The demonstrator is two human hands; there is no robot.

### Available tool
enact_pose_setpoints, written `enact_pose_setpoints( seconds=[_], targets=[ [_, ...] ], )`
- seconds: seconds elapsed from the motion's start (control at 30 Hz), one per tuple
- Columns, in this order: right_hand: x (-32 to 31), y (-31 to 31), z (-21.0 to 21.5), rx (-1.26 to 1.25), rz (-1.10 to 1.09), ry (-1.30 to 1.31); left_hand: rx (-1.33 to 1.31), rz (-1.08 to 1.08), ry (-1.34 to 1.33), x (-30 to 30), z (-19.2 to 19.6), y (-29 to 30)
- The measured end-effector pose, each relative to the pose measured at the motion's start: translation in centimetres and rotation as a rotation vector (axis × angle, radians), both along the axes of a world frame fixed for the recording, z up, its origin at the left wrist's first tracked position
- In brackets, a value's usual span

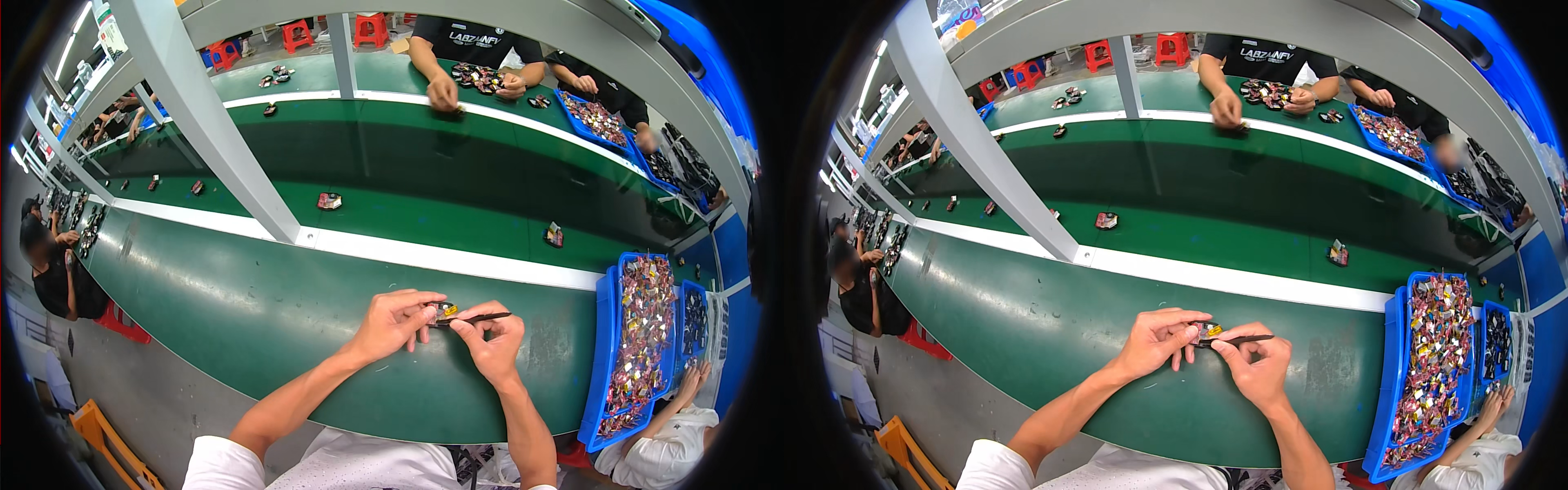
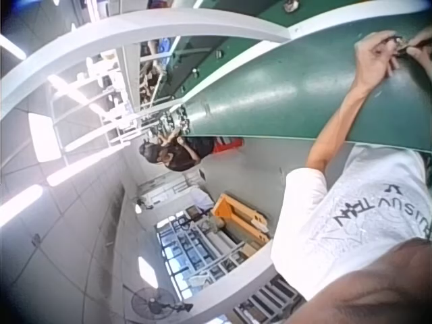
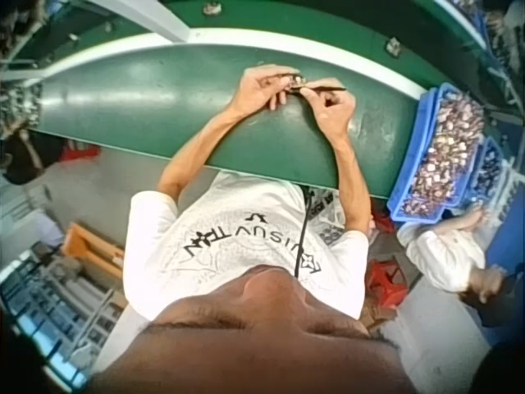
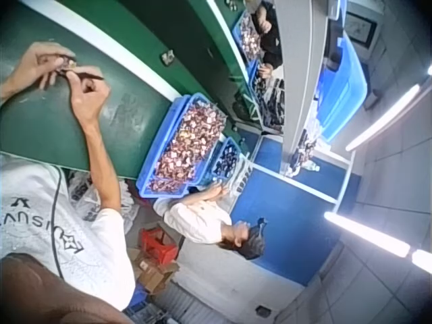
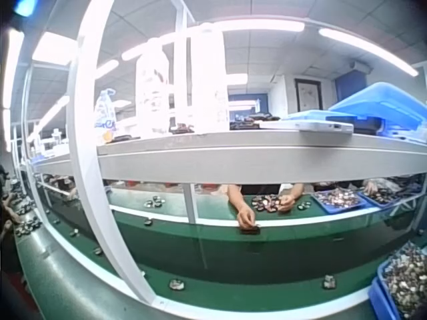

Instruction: The recorder is assembling small electronic components on a production line using tweezers.

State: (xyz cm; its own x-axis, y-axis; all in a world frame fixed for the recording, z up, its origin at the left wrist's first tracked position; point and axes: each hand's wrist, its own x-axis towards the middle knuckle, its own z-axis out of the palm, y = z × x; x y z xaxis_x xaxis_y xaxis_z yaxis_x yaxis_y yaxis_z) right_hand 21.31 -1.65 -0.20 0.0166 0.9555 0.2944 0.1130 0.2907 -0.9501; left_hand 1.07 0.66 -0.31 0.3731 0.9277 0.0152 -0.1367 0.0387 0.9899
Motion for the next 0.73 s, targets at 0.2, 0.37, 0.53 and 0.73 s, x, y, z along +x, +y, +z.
enact_pose_setpoints(
  seconds=[0.2, 0.37, 0.53, 0.73],
  targets=[
    [-0.23, -0.24, 0.10, 0.041, -0.030, -0.057, 0.011, 0.002, 0.032, -0.24, 0.23, 0.06],
    [-0.76, -0.54, 0.10, 0.039, -0.077, -0.049, -0.008, 0.014, -0.010, -0.14, 0.26, 0.11],
    [-0.93, -0.54, -0.07, 0.084, -0.113, -0.039, -0.026, 0.035, -0.056, 0.00, 0.38, 0.09],
    [-0.53, -0.56, -0.39, 0.027, -0.083, -0.040, -0.025, 0.025, -0.026, -0.10, -0.23, 0.05]
  ],
)
